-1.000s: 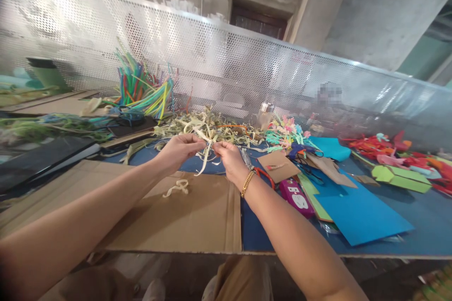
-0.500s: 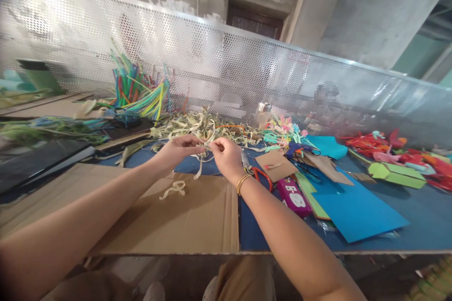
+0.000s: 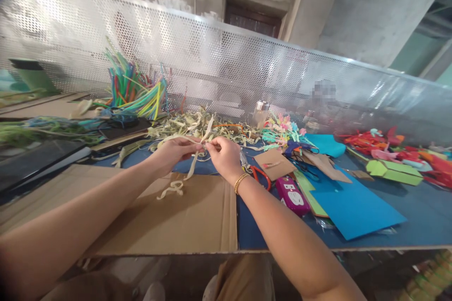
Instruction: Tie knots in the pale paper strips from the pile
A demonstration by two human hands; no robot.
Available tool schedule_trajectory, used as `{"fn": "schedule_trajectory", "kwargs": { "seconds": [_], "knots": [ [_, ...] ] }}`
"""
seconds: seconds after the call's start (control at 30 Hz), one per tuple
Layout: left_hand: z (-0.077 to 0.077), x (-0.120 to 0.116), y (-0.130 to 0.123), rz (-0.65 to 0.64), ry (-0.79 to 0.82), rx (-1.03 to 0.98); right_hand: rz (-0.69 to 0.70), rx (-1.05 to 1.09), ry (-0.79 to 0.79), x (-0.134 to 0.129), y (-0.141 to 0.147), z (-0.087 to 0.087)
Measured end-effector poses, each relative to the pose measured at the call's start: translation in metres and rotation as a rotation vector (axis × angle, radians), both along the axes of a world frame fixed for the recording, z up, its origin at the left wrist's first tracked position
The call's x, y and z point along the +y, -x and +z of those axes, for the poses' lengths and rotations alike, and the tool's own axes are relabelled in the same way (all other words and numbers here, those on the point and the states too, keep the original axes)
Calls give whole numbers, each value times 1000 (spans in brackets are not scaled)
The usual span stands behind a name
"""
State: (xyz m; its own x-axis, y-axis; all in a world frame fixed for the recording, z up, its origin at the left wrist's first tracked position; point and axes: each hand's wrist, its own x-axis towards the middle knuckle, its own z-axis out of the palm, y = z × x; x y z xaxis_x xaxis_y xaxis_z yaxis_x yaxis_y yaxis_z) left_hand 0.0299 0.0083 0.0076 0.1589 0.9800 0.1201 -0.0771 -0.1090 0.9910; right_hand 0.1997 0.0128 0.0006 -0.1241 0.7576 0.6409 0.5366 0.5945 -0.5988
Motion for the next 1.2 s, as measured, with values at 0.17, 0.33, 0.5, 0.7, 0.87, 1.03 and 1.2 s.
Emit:
{"fn": "schedule_trajectory", "kwargs": {
  "seconds": [0.17, 0.33, 0.5, 0.7, 0.87, 1.03, 1.2],
  "knots": [
    [1, -2, 0, -127, 130, -104, -6, -21, -43, 1, 0, -2],
    [1, 1, 0, -75, 58, -46, -36, -72, -35, 0, 0, -1],
    [0, 4, 0, -9, 39, -14, -80, -123, -32, 2, -1, -1],
    [-2, 6, 3, 24, -15, 54, -43, -84, 25, 10, -4, -8],
    [-5, 5, 2, 11, -149, 173, -4, -20, 104, 15, -10, -9],
    [-4, 4, -2, 66, -272, 276, -25, 29, 79, 9, -5, -6],
    [-3, -1, -4, 81, -354, 408, 7, 132, 192, 7, 2, -11]
  ]
}}
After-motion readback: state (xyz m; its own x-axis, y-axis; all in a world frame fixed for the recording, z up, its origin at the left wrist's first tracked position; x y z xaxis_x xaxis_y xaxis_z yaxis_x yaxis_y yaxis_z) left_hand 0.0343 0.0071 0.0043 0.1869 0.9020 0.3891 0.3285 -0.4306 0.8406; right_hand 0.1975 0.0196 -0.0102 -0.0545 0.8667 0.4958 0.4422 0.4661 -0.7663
